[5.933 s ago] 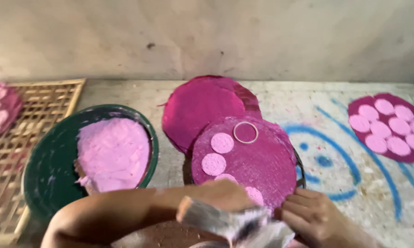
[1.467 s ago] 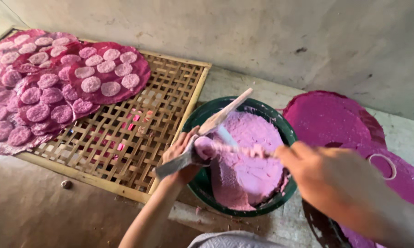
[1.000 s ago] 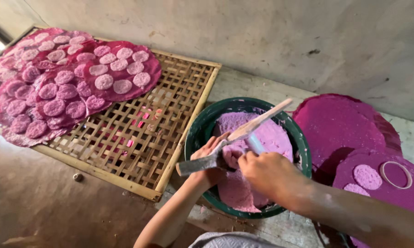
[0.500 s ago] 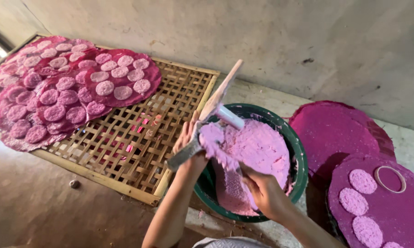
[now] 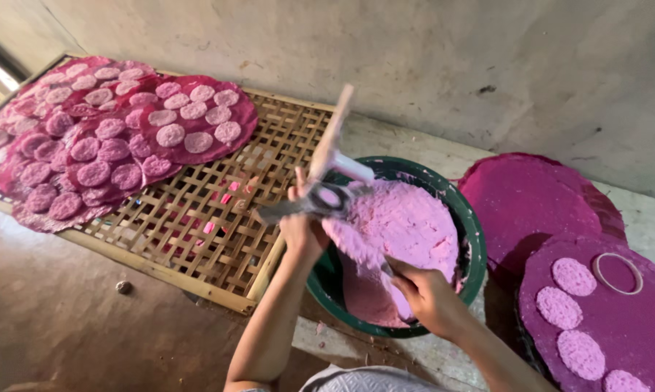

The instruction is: The person prepares purple rice cakes by using a manual press tool to stamp small circular dough patterns onto large purple bases, while also scraping pink dough from a green basin and applying it to the tool.

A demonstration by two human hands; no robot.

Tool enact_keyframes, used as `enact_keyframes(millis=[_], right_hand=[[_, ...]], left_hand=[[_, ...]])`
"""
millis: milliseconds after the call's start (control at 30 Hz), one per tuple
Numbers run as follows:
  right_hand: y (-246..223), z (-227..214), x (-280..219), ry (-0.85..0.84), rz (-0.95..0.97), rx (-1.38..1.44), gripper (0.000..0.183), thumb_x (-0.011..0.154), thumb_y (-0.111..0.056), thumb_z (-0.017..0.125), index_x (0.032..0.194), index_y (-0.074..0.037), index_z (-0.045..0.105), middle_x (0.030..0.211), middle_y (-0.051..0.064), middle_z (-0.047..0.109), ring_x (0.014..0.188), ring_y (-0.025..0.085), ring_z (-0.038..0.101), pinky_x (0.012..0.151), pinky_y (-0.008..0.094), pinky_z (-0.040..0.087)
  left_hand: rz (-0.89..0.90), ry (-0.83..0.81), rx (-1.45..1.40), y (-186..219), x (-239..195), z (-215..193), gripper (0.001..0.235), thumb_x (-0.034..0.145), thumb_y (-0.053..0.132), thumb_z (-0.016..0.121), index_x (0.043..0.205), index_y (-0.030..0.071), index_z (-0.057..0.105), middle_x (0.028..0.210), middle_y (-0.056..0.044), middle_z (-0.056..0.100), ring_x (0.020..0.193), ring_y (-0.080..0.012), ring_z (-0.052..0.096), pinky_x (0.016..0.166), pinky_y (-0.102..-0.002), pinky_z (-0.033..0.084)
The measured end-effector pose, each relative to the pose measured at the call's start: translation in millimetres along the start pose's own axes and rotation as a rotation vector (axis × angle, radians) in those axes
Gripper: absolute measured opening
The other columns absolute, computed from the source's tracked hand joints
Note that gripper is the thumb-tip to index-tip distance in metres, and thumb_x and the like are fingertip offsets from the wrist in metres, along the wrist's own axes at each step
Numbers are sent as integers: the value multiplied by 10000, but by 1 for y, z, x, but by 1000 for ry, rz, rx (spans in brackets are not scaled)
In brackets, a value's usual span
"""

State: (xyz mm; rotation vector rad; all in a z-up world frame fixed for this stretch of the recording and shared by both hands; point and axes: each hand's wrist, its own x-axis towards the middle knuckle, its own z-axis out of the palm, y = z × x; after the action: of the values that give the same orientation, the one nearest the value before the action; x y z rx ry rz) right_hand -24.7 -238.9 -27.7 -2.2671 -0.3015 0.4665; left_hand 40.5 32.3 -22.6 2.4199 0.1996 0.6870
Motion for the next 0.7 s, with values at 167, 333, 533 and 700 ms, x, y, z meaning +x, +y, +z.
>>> enact_keyframes(millis=[167,333,533,700], right_hand=[[1,-32,-8,-231,-114,-213,651,976,-203,571,1591,-142,367,1121,274,705,943,270,698,860,360,534],[-15,-71,0,325,-514,811,906,1072,-525,487,1706,-116,-15,1663,247,362,1409,338,485,1141,474,396],[-3,-124,-65,-55,-826,1513,806,1109,-452,588,1658,-36,171,1444,310,502,1241,390,629,1011,495,541],[26,-163,-139,442,-800,574,704,1061,-285,564,1664,-255,200,1466,283,505,1143,399,648,865,481,588]], left_hand=[[-180,-22,-1005,-15,-1,-2,384,859,118,658,1224,14,597,906,-146,614,643,-218,554,501,-334,432],[-827,-744,-1455,59,-76,29,340,771,82,674,1099,-2,643,782,-129,639,596,-238,647,495,-357,549],[-234,-1147,-1519,144,-130,36,404,815,52,700,1215,38,642,1082,-51,668,990,-138,647,884,-293,541],[381,-903,-948,157,-125,29,334,827,185,767,1104,53,635,961,-45,659,892,-180,651,795,-327,551]])
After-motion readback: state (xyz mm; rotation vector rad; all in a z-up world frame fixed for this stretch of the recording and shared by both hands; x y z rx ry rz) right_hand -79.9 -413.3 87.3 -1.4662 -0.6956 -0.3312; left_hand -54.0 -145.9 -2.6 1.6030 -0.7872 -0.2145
